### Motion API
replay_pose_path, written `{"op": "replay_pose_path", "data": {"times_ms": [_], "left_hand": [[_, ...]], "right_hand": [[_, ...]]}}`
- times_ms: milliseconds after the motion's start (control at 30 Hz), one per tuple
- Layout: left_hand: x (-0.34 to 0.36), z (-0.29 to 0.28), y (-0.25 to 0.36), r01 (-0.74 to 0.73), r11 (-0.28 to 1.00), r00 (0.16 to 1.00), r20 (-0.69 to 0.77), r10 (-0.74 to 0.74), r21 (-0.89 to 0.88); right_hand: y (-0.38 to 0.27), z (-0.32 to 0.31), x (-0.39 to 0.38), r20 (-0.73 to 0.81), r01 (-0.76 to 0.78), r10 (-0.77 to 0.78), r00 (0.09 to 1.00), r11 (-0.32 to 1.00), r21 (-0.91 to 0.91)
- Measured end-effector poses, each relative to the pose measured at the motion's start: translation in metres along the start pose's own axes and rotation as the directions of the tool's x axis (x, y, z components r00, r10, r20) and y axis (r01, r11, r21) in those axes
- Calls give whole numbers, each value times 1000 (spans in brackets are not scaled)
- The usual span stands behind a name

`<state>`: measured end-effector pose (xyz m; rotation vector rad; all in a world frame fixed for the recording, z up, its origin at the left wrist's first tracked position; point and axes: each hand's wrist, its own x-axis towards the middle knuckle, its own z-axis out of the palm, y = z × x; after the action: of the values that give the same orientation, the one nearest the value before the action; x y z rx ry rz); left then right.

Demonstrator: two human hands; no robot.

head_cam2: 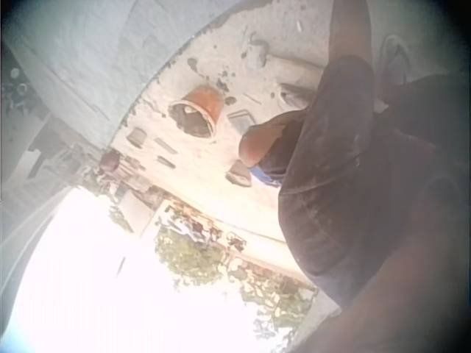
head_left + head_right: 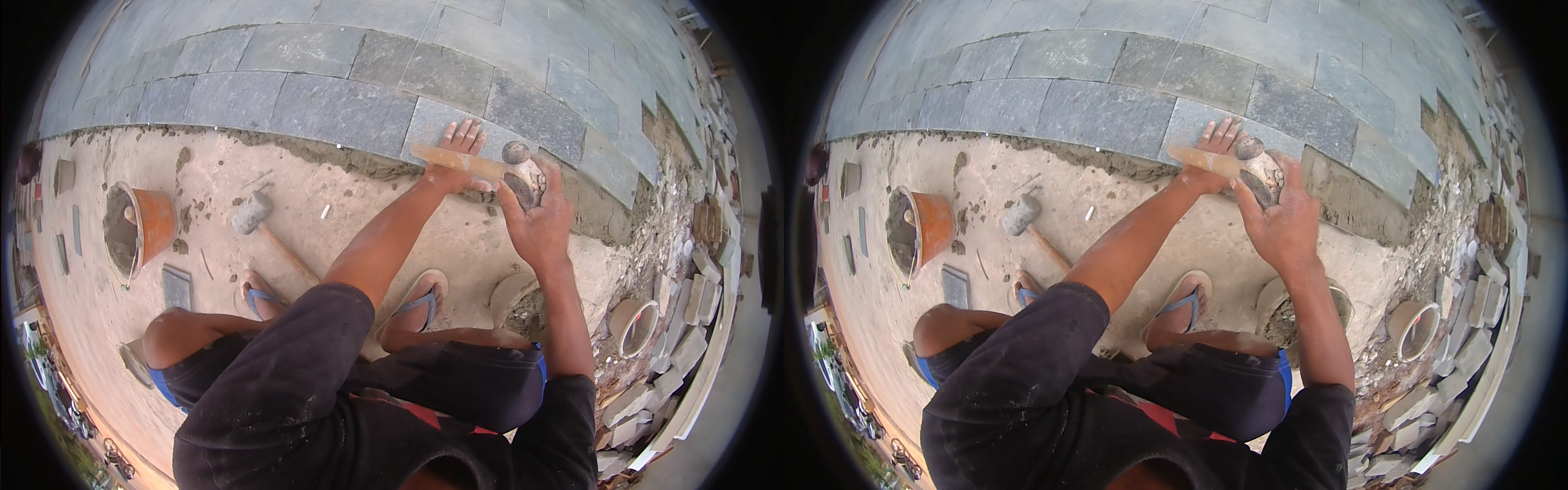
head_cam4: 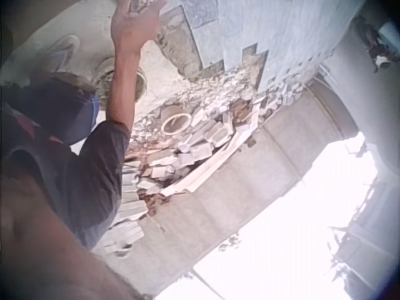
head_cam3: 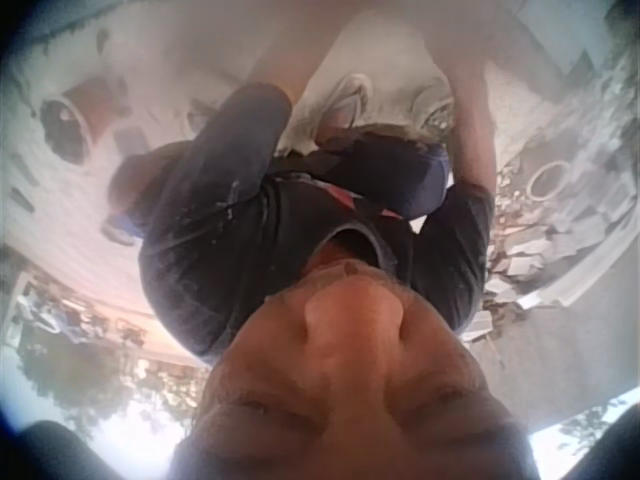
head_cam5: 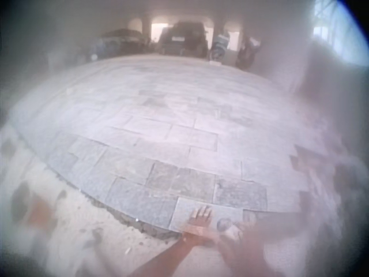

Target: The person spreads mortar onto a surface and the back of a tile using a trowel, then places the tile onto the prepared surface and taps it into place with a wooden handle.

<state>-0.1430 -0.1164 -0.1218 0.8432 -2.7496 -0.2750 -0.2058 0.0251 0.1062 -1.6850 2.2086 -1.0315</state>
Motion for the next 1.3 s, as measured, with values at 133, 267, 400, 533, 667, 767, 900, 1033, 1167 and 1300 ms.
{"op": "replay_pose_path", "data": {"times_ms": [133,267,400,533,667,767,900,1033,1167,1300], "left_hand": [[3,0,1,29,1000,999,39,-28,-11],[0,6,-3,2,998,1000,-6,-1,65],[-2,9,0,18,999,1000,-16,-18,39],[-2,9,0,8,999,1000,-28,-10,-44],[-1,8,-4,5,999,997,-75,-9,-49],[3,8,-2,-13,1000,992,-124,11,-17],[3,1,1,-14,999,1000,-27,13,-50],[4,-15,1,38,999,982,183,-38,-1],[3,-7,2,24,1000,999,29,-24,11],[4,-2,5,5,1000,1000,28,-5,5]], "right_hand": [[-8,1,-1,-72,12,-8,997,998,54],[-5,9,1,80,-43,47,996,998,-49],[-6,6,-6,-42,17,-17,999,1000,10],[-1,11,-10,-5,-41,41,999,999,5],[-4,12,-9,-97,12,-10,995,1000,23],[-3,17,-11,-82,-28,36,996,995,97],[5,7,-14,-73,-36,37,997,999,4],[4,-32,-24,-319,-74,62,946,997,-25],[35,-67,-49,-456,-210,187,870,978,1],[57,-63,-70,-361,-354,308,880,933,-67]]}}
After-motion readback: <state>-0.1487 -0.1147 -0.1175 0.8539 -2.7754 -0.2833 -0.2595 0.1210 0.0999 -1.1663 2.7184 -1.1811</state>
